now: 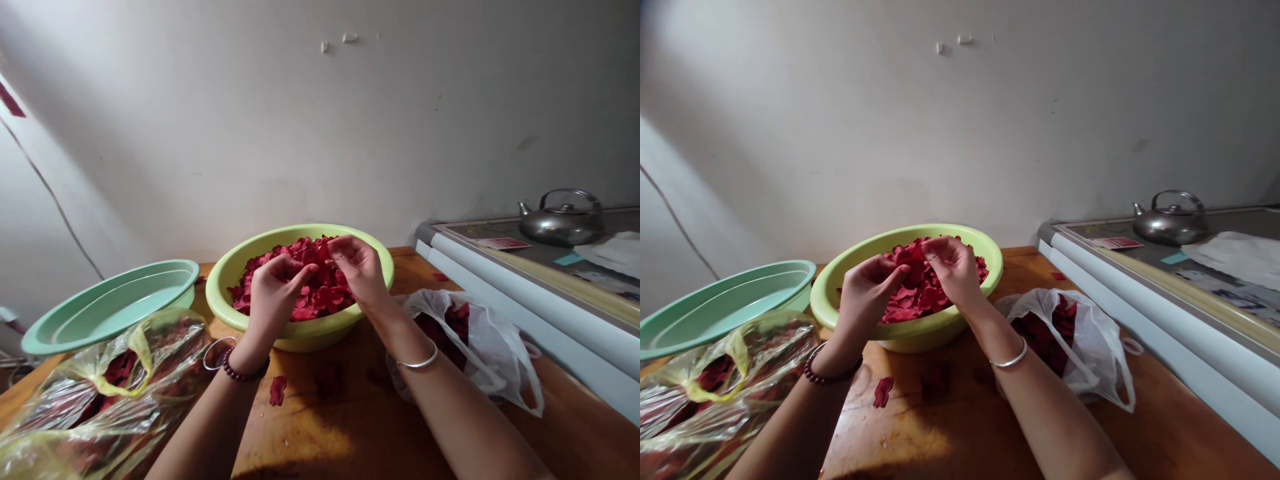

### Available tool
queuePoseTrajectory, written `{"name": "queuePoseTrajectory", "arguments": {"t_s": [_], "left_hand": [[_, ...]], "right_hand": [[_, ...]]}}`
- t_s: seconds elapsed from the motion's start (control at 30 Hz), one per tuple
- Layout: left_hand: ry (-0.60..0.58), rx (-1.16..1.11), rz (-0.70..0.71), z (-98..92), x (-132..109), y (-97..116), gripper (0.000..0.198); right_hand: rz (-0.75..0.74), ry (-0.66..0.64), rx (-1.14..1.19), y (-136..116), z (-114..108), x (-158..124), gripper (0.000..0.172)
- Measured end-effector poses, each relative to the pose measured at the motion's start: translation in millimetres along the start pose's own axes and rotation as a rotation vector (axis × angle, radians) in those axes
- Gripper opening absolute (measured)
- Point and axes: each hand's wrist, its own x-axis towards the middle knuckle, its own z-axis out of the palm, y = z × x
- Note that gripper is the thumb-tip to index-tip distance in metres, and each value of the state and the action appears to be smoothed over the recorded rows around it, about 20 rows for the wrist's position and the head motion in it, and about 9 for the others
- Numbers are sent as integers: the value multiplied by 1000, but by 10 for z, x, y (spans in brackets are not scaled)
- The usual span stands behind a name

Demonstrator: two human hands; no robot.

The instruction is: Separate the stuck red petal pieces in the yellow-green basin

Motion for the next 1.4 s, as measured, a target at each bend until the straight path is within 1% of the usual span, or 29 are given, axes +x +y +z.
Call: {"name": "queuePoseTrajectory", "arguments": {"t_s": [0.1,0.2,0.33,0.4,0.47,0.53,0.57,0.6,0.63,0.67,0.73,0.83,0.87,0.9,0.93,0.97,1.03,1.1,1.17,1.23,1.3,1.4], "left_hand": [[32,12,-7,1,6,-24,28],[63,30,-1,-3,20,-65,25],[81,3,18,-14,37,-110,28],[94,-6,10,-19,37,-113,29],[113,-10,11,-20,30,-100,29],[122,-16,16,-17,19,-78,28],[121,-19,16,-14,13,-66,27],[119,-20,17,-10,8,-54,27],[113,-19,16,-6,4,-44,26],[108,-13,18,-2,1,-35,25],[103,3,24,1,-3,-27,25],[94,16,15,-7,0,-38,32],[85,19,10,-12,3,-45,36],[73,22,4,-17,5,-53,39],[59,23,0,-21,8,-60,42],[47,21,-3,-24,9,-63,44],[45,11,0,-22,10,-61,45],[70,-13,-2,-14,5,-50,43],[88,-45,-20,-3,0,-37,37],[87,-77,-41,5,-2,-31,31],[93,-94,-39,8,5,-32,34],[134,-70,14,7,25,-35,43]], "right_hand": [[54,66,110,34,-33,29,38],[100,99,204,80,-68,61,44],[88,132,224,140,-78,83,53],[52,214,203,175,-78,95,52],[21,359,167,212,-89,114,47],[36,487,132,240,-109,135,42],[63,516,116,246,-118,143,40],[95,512,102,245,-124,146,38],[124,477,88,234,-126,145,38],[140,414,75,214,-123,137,39],[138,205,56,153,-102,105,46],[138,-215,56,43,-56,41,52],[156,-325,61,15,-41,23,51],[181,-398,70,-3,-29,10,50],[204,-433,81,-11,-19,2,48],[219,-437,94,-9,-11,-1,44],[215,-370,128,21,-7,9,34],[191,-233,178,67,-17,34,31],[190,-79,222,110,-38,65,33],[214,29,231,138,-59,91,36],[229,69,211,148,-68,102,38],[220,20,171,134,-50,87,39]]}}
